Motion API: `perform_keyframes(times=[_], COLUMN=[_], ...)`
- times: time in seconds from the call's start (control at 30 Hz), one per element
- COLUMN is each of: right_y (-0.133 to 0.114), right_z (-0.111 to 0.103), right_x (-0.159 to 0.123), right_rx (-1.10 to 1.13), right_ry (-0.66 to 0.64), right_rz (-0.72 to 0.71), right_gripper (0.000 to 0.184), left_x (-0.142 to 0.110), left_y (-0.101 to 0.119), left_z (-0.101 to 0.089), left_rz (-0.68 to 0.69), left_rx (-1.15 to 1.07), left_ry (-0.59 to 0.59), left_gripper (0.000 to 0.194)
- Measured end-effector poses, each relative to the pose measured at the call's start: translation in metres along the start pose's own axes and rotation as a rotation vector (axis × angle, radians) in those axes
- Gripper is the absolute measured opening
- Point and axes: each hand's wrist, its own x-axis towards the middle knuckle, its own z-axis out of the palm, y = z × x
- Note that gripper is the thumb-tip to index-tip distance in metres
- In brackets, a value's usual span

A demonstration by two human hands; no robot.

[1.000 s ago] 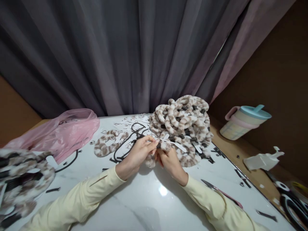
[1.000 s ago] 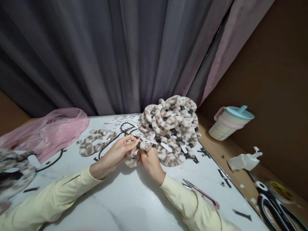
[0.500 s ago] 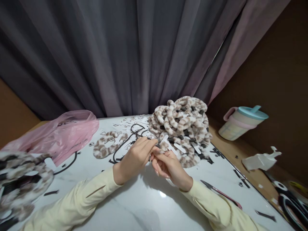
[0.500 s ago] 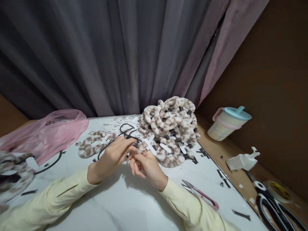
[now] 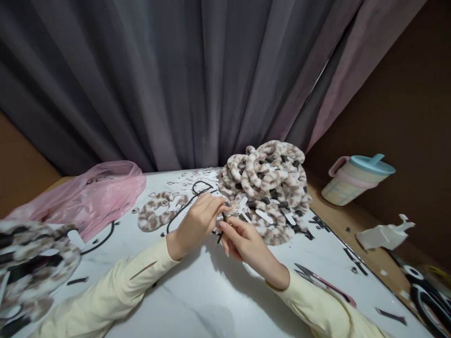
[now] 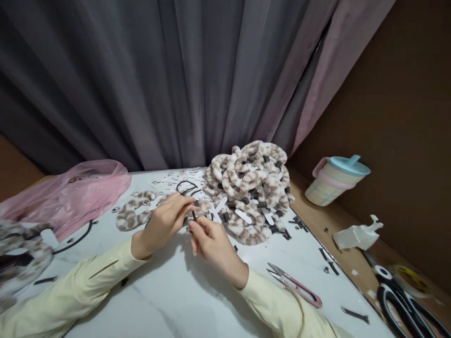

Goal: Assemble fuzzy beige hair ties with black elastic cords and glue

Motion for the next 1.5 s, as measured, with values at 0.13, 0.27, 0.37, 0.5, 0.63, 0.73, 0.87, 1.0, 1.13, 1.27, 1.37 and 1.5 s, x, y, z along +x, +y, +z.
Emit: perform_keyframes(times=[0.13, 0.27, 0.37, 0.5, 0.63, 0.73, 0.87, 1.0, 1.13, 1.27, 1.37, 1.5], right_y=[-0.008, -0.015, -0.021, -0.03, -0.034, -0.032, -0.028, -0.022, -0.016, -0.022, -0.03, -0.023], right_z=[-0.004, -0.008, -0.013, -0.024, -0.031, -0.034, -0.036, -0.041, -0.044, -0.041, -0.033, -0.019], right_x=[-0.004, -0.009, -0.013, -0.014, -0.01, -0.006, -0.003, 0.003, 0.009, 0.003, -0.009, -0.014], right_rx=[-0.285, -0.564, -0.867, -1.411, -1.647, -1.664, -1.625, -1.551, -1.516, -1.435, -1.217, -1.14], right_ry=[0.054, 0.013, 0.016, 0.183, 0.251, 0.247, 0.23, 0.199, 0.158, 0.36, 0.3, 0.035], right_rz=[-0.072, -0.14, -0.19, -0.212, -0.185, -0.19, -0.205, -0.214, -0.169, -0.189, -0.221, -0.045], right_gripper=[0.04, 0.039, 0.032, 0.018, 0.024, 0.027, 0.027, 0.025, 0.023, 0.03, 0.027, 0.036], left_x=[0.002, 0.002, 0.002, 0.003, 0.005, 0.005, 0.005, 0.003, 0.002, 0.001, 0.001, 0.003], left_y=[-0.004, -0.003, -0.002, 0.001, 0.009, 0.015, 0.022, 0.024, 0.019, 0.006, -0.005, -0.013], left_z=[0.003, 0.006, 0.008, 0.007, 0.006, 0.003, -0.001, 0.002, 0.011, 0.02, 0.025, 0.025], left_rz=[-0.083, -0.126, -0.163, -0.256, -0.346, -0.422, -0.492, -0.536, -0.601, -0.797, -1.021, -1.189], left_rx=[-0.026, -0.072, -0.139, -0.266, -0.379, -0.445, -0.532, -0.518, -0.544, -0.739, -1.014, -1.282], left_ry=[0.04, -0.047, -0.14, -0.2, -0.23, -0.254, -0.303, -0.302, -0.287, -0.205, -0.082, -0.034], left_gripper=[0.009, 0.013, 0.016, 0.017, 0.017, 0.016, 0.018, 0.017, 0.015, 0.019, 0.026, 0.031])
